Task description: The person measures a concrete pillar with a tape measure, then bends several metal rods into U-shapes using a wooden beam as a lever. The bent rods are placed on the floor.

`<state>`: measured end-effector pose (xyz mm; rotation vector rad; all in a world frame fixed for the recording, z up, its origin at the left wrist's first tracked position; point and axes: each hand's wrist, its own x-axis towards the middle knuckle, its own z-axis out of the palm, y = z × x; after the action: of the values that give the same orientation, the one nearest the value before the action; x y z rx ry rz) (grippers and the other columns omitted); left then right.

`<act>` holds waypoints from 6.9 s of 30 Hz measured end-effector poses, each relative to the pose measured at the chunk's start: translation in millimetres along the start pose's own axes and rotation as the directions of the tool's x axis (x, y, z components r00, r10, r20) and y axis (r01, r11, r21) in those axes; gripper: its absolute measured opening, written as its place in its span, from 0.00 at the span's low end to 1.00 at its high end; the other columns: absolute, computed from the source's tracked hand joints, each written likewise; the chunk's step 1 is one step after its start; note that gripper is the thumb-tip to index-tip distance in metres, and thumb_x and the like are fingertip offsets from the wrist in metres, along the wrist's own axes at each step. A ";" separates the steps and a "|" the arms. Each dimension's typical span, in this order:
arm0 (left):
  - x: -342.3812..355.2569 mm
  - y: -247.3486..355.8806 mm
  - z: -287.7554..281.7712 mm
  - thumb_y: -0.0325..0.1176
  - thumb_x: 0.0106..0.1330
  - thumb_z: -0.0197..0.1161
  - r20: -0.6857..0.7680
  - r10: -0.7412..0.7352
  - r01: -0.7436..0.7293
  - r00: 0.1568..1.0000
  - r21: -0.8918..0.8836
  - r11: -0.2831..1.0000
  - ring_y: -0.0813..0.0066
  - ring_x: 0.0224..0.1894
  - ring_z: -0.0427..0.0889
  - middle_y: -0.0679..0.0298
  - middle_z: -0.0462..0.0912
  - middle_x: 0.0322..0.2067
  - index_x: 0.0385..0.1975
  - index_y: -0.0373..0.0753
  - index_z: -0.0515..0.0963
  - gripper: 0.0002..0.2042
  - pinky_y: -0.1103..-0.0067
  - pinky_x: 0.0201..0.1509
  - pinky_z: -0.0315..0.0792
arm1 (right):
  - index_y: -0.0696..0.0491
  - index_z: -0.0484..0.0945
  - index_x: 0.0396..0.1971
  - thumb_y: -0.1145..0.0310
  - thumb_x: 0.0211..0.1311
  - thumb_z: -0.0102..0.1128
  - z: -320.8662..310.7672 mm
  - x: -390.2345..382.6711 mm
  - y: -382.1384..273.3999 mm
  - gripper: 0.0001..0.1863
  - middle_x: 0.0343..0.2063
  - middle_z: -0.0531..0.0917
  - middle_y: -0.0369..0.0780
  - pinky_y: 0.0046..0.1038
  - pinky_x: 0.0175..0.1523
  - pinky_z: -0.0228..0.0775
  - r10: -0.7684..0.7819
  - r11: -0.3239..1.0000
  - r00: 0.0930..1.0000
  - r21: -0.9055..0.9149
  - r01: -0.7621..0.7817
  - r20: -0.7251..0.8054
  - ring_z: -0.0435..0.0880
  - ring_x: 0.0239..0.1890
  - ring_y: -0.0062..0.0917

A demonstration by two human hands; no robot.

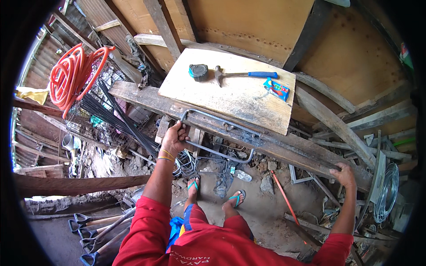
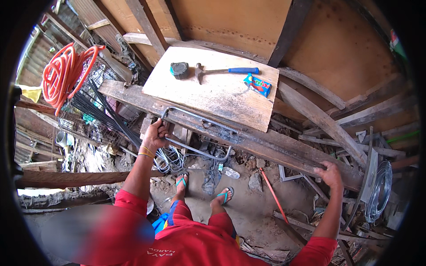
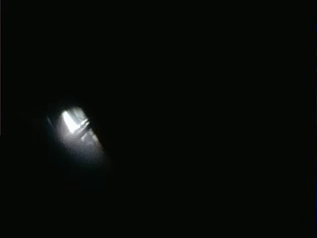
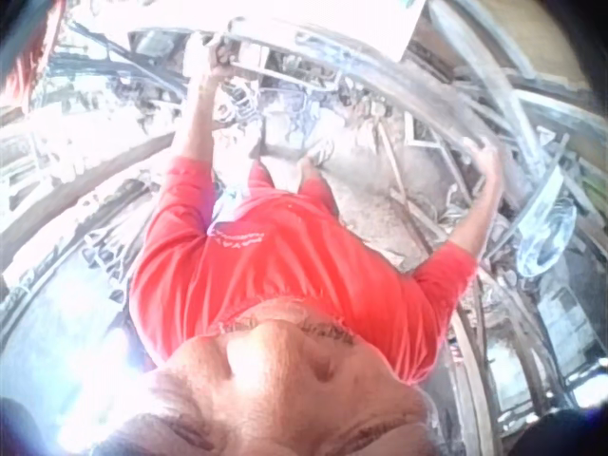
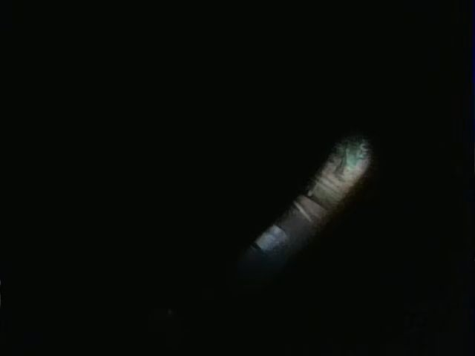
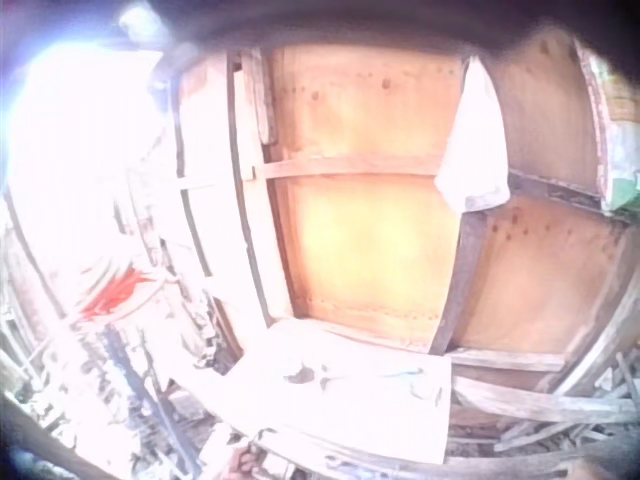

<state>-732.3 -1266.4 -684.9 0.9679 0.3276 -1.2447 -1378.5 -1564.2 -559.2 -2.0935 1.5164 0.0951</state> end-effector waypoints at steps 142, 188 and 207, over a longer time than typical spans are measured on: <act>-152.4 -188.3 -15.7 0.41 0.72 0.62 0.290 -0.893 0.539 0.345 0.718 0.441 0.69 0.35 0.78 0.65 0.76 0.31 0.43 0.43 0.73 0.10 0.71 0.45 0.73 | 0.52 0.72 0.22 0.66 0.72 0.61 368.4 -308.4 -335.3 0.16 0.13 0.72 0.31 0.24 0.18 0.59 0.297 -0.016 0.916 0.961 -0.277 0.270 0.69 0.12 0.15; -144.0 3.4 -64.9 0.37 0.71 0.57 0.178 -0.238 0.164 0.955 0.352 0.921 0.72 0.18 0.72 0.65 0.74 0.20 0.35 0.44 0.72 0.06 0.73 0.22 0.70 | 0.56 0.78 0.28 0.63 0.51 0.74 89.6 -310.2 -157.1 0.15 0.19 0.73 0.37 0.33 0.33 0.68 0.199 0.971 0.978 0.144 -0.189 -0.063 0.71 0.25 0.24; -134.5 -183.2 -43.4 0.47 0.78 0.53 0.107 -0.195 0.180 0.975 0.132 0.975 0.75 0.18 0.63 0.72 0.64 0.18 0.33 0.46 0.71 0.13 0.71 0.28 0.69 | 0.54 0.85 0.44 0.56 0.56 0.73 -51.0 -77.4 0.9 0.21 0.40 0.87 0.52 0.46 0.51 0.75 -0.063 0.922 0.958 -0.385 -0.051 -0.279 0.85 0.45 0.51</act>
<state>-930.1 -1147.1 -697.9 0.9777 0.2561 -1.5033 -1420.2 -1521.7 -488.2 -2.5148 1.7781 0.1000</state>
